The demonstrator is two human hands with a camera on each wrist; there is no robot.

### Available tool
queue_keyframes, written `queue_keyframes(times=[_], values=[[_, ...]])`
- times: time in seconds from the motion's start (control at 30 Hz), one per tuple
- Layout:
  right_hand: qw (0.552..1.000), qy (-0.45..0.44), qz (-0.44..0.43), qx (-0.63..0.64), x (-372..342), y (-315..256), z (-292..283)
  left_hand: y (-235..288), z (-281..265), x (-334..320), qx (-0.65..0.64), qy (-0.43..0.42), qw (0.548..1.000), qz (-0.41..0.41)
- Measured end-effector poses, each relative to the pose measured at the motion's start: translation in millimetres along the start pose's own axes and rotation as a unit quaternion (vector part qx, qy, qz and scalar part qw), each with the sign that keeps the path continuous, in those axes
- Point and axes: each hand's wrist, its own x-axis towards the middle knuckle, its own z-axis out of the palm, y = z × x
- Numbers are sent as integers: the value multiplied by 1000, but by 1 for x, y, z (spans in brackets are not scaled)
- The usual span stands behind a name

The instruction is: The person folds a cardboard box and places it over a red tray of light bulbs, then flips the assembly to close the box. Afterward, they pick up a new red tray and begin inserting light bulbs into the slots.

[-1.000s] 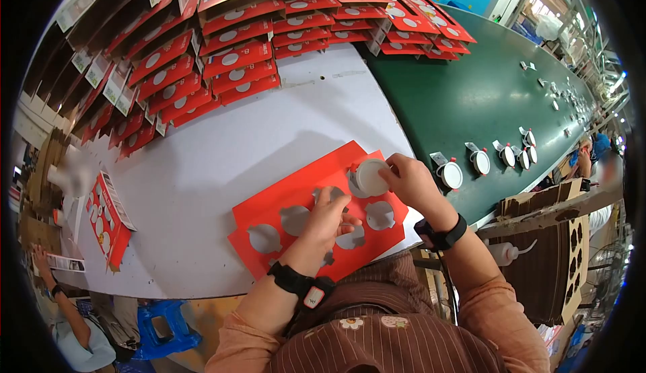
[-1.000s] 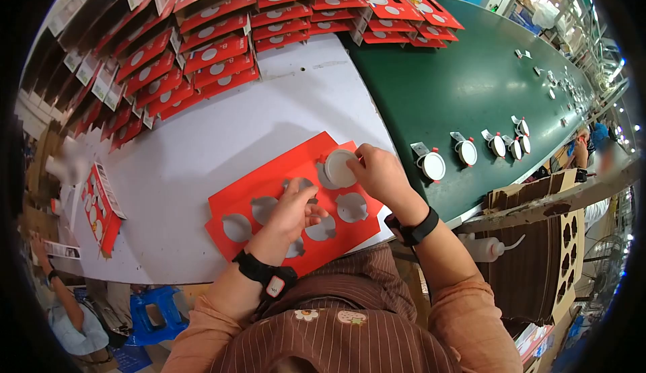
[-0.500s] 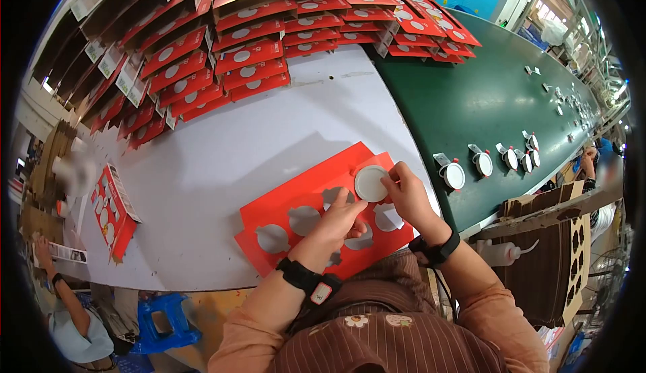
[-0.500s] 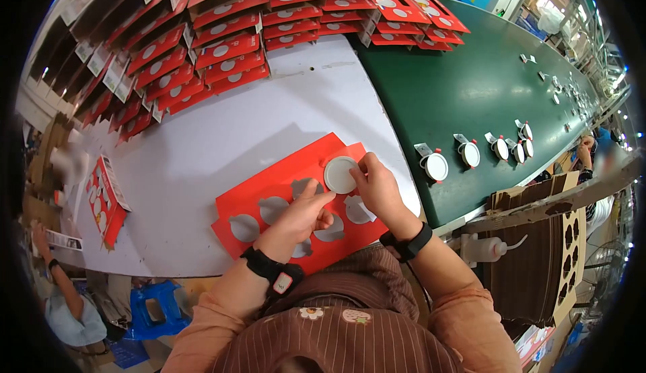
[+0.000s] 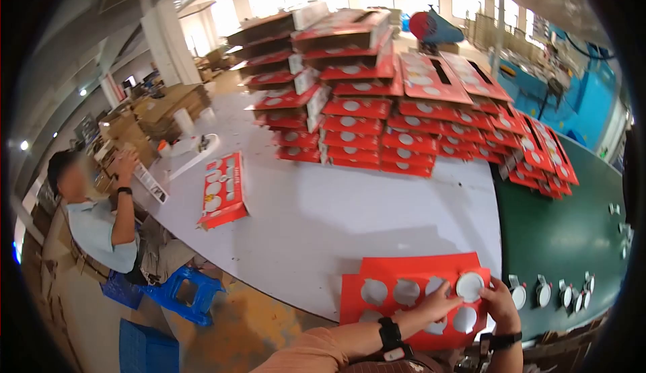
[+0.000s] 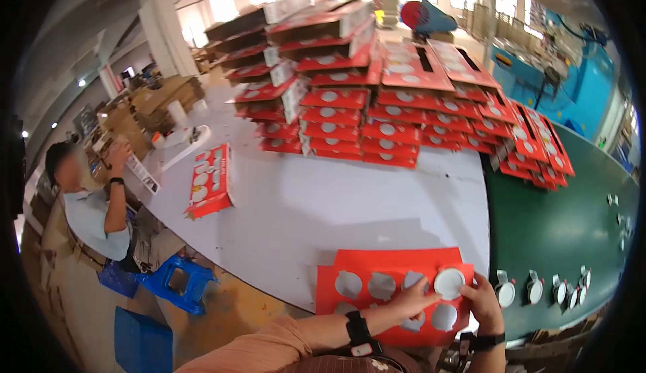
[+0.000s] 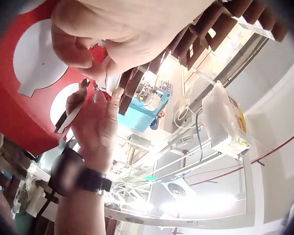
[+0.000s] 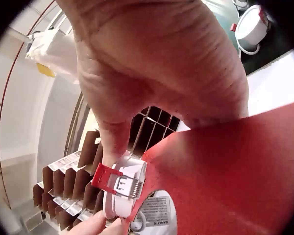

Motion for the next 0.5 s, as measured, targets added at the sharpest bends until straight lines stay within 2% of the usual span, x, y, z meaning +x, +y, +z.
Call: queue_keyframes(times=[0.23,0.27,0.3,0.33,0.37,0.43,0.5], values=[[976,118,-54,-177,-15,-5,6,3,15,-9,53,38,997,41],[962,131,-59,-232,-17,-6,5,3,14,-8,68,31,996,39],[945,144,-67,-285,-17,-7,3,-6,18,-2,67,62,994,60],[932,164,-124,-298,-13,3,-5,-1,15,-4,78,40,995,44],[931,157,-129,-302,-11,5,-12,3,11,-6,89,17,995,27],[961,109,-108,-229,-9,1,-19,2,10,-2,85,17,995,55],[964,101,-87,-229,-26,-31,19,6,7,-1,80,17,994,79]])
